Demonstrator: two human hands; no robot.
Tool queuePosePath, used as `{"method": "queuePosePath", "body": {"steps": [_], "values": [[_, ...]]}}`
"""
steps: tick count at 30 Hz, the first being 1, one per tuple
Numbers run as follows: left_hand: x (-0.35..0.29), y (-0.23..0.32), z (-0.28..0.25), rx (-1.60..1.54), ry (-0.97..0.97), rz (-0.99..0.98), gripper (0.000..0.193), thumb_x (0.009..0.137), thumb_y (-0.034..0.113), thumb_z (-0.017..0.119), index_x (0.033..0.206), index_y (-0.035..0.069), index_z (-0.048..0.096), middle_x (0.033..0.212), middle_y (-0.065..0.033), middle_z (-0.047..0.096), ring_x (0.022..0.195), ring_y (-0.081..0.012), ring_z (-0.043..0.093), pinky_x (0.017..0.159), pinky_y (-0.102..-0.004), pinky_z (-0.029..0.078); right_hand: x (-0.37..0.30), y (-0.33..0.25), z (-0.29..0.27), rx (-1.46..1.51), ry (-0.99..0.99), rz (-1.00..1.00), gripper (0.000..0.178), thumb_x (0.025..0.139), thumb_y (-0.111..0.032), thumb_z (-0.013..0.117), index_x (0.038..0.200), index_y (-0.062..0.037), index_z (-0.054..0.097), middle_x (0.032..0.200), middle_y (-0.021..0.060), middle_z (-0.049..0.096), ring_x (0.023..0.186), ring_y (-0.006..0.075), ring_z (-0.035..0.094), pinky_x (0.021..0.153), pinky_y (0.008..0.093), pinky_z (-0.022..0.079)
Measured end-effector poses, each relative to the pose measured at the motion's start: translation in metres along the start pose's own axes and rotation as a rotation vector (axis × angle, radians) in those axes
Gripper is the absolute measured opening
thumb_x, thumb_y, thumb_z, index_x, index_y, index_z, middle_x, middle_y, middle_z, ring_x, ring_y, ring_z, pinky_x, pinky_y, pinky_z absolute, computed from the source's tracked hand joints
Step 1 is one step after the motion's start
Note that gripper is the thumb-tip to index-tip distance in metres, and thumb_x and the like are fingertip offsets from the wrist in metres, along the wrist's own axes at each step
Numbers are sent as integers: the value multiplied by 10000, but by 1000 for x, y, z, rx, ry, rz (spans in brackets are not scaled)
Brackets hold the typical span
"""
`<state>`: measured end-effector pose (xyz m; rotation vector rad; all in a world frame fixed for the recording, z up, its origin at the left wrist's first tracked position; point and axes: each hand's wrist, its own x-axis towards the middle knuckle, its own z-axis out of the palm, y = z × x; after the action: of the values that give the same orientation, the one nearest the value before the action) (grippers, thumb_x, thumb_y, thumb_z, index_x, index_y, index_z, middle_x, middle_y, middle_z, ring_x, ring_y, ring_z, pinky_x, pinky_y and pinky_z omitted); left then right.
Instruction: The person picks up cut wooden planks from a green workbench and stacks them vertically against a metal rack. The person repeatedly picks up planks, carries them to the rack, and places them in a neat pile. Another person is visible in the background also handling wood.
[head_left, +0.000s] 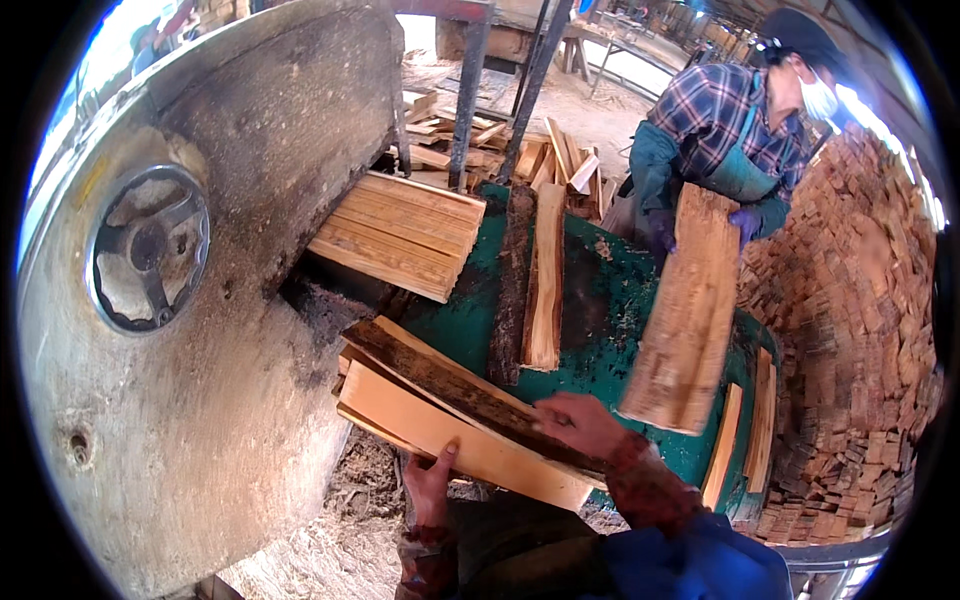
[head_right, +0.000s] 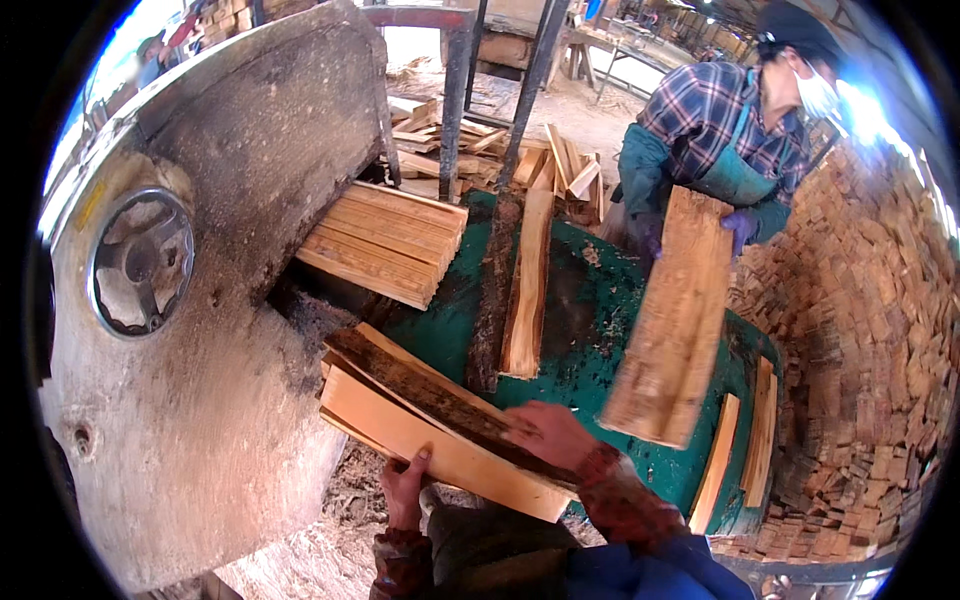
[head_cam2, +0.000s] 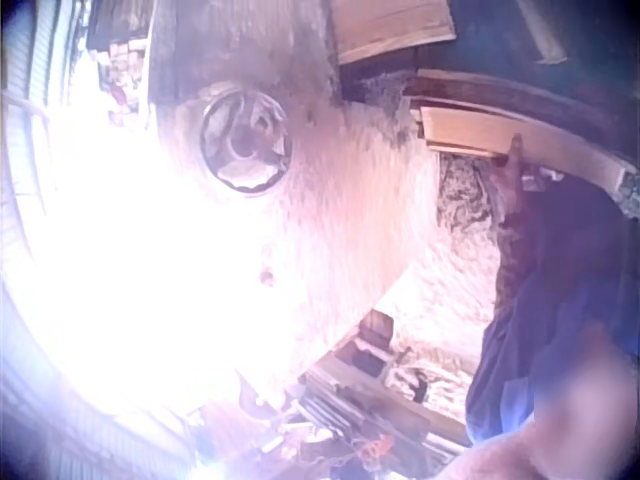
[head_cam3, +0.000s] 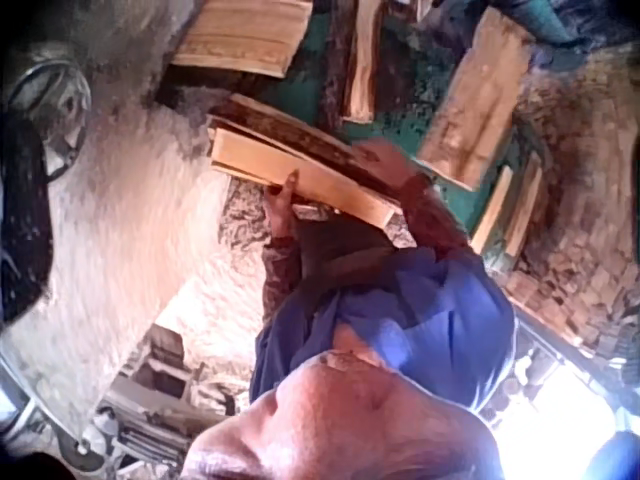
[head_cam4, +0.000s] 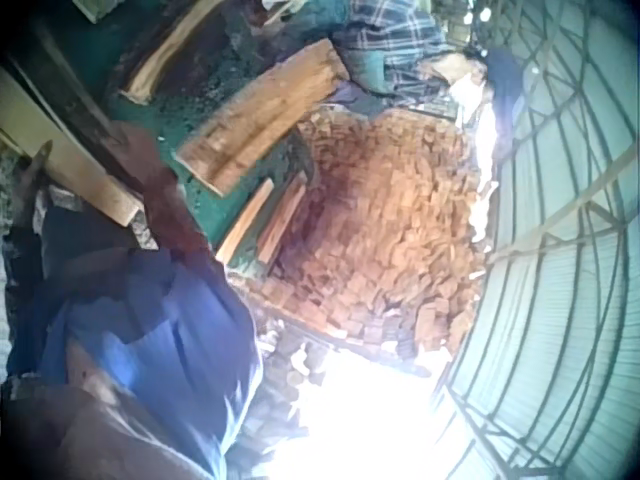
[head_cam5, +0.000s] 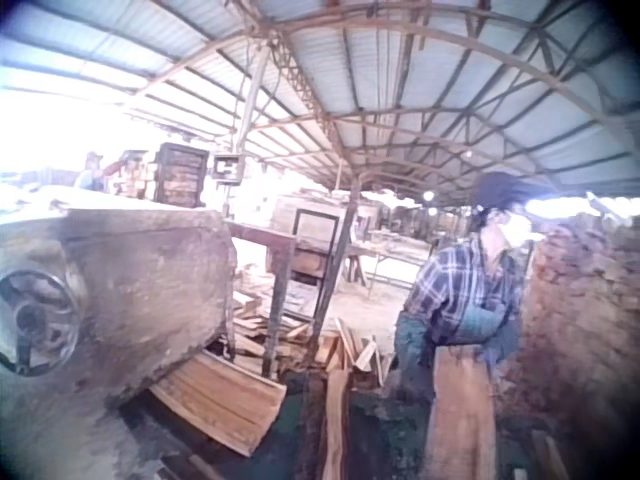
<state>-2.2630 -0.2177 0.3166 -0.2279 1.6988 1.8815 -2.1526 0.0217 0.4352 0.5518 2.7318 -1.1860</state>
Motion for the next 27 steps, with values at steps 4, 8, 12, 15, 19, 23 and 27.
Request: {"method": "queuePosePath", "body": {"steps": [4,8,12,15,19,23,27], "values": [[0,-1,-2,82,18,7,543,759,290,849,1096,-67,618,927,-110,673,779,-164,636,676,-291,543,89,63,20,-305,542,-158,492,813,-321,731,1184,-22,608,1179,209,574,1084,379,561,896,413,478],[-8,17,7,3,3,-27,545,768,283,843,1097,-82,606,942,-126,666,769,-173,635,660,-297,551,160,92,9,-385,619,299,737,742,-364,765,1355,-68,483,1436,208,373,1301,421,385,1015,523,388],[-7,19,4,-44,-5,-47,535,761,256,847,1092,-85,600,952,-138,659,764,-184,643,629,-306,584,173,97,12,-391,547,461,814,720,-352,761,1410,-73,432,1470,212,328,1348,407,331,1060,533,343],[-3,10,-3,-18,-1,-32,543,750,260,856,1095,-78,606,950,-127,664,765,-173,637,640,-298,576,148,149,9,-358,698,410,752,686,-338,773,1350,-103,509,1418,187,401,1301,390,400,1036,530,387],[8,-8,-6,77,-18,-43,540,740,286,862,1075,-68,628,940,-99,676,780,-140,619,682,-283,536,114,242,-66,-402,743,723,574,706,-324,756,1215,-108,602,1331,160,482,1213,358,497,978,510,463],[2,8,-6,75,5,-28,524,743,287,858,1062,-65,637,934,-87,681,800,-122,606,693,-278,515,107,202,-83,-812,826,605,479,793,-402,706,1118,-62,617,1149,180,574,1087,351,547,877,486,484],[-3,19,3,34,-21,-63,518,751,275,851,1073,-62,625,915,-91,675,823,-135,622,683,-274,526,152,133,-16,-526,577,247,684,759,-537,711,1219,-48,583,1263,167,535,1222,354,440,953,495,431]]}}
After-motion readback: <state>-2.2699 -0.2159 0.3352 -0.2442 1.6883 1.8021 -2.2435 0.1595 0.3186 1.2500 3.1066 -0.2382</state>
